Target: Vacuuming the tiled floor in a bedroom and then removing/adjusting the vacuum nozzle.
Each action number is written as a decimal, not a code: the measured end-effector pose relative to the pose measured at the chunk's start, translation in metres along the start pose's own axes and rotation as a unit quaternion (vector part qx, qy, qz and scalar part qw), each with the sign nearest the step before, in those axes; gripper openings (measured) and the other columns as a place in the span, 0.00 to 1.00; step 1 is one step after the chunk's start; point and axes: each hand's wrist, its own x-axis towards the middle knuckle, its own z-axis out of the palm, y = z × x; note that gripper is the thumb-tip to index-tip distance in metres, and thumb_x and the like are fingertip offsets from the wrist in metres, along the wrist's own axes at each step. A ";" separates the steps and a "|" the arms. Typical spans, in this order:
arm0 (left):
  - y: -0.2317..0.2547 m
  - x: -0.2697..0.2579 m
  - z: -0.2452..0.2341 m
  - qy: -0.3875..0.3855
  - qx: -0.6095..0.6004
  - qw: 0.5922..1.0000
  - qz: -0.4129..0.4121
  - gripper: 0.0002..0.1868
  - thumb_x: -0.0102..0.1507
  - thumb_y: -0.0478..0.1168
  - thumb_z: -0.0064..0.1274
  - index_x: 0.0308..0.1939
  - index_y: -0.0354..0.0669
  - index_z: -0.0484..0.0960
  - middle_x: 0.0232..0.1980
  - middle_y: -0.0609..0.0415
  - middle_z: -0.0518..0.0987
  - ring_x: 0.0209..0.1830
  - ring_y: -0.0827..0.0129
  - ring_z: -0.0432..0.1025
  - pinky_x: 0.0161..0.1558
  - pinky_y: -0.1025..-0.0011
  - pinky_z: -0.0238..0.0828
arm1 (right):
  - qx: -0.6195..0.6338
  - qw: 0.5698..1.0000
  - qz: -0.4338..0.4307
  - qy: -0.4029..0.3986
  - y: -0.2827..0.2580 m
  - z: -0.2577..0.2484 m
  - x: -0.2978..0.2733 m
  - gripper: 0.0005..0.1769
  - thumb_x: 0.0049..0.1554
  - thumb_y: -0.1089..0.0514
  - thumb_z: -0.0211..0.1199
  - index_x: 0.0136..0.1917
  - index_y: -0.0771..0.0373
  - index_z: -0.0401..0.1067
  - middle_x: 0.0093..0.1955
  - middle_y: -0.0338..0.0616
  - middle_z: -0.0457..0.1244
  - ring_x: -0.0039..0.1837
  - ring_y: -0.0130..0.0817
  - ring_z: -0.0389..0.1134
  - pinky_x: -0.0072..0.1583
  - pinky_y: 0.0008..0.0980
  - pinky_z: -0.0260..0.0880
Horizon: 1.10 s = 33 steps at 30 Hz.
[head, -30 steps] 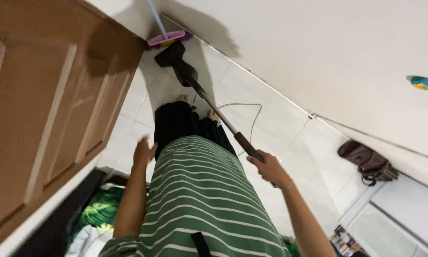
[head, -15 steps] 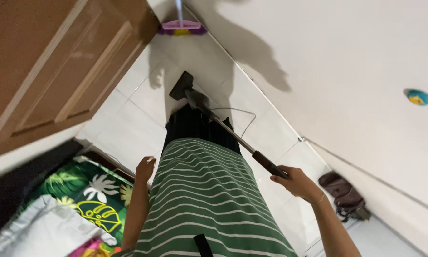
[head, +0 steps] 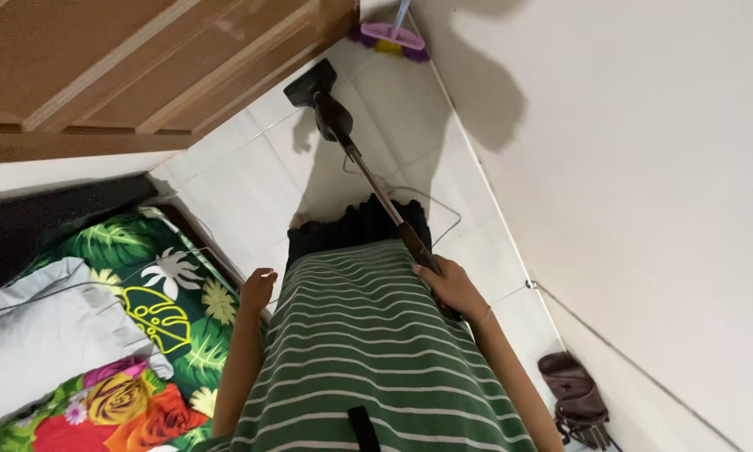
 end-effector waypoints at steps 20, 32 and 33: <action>-0.195 0.017 -0.155 0.016 -0.023 0.997 -0.066 0.19 0.65 0.53 0.53 0.51 0.45 0.84 0.49 0.46 0.84 0.52 0.50 0.77 0.56 0.59 0.70 | -0.036 0.993 0.105 0.032 -0.036 0.167 -0.099 0.29 0.57 0.42 0.62 0.66 0.59 0.73 0.23 0.37 0.55 0.24 0.28 0.54 0.29 0.33 0.55; -0.203 0.009 -0.149 -0.096 0.048 0.994 -0.025 0.19 0.65 0.53 0.48 0.50 0.47 0.84 0.47 0.49 0.86 0.51 0.53 0.79 0.54 0.59 0.73 | -0.032 0.983 0.032 0.179 0.111 0.289 -0.117 0.28 0.55 0.37 0.65 0.58 0.59 0.77 0.32 0.35 0.66 0.35 0.31 0.68 0.43 0.41 0.69; -0.197 0.016 -0.152 -0.098 0.052 0.994 -0.020 0.19 0.65 0.53 0.48 0.50 0.47 0.84 0.47 0.49 0.86 0.51 0.53 0.79 0.54 0.59 0.73 | -0.026 0.982 0.035 0.183 0.118 0.297 -0.137 0.28 0.55 0.37 0.65 0.58 0.59 0.77 0.32 0.35 0.66 0.35 0.31 0.68 0.43 0.41 0.69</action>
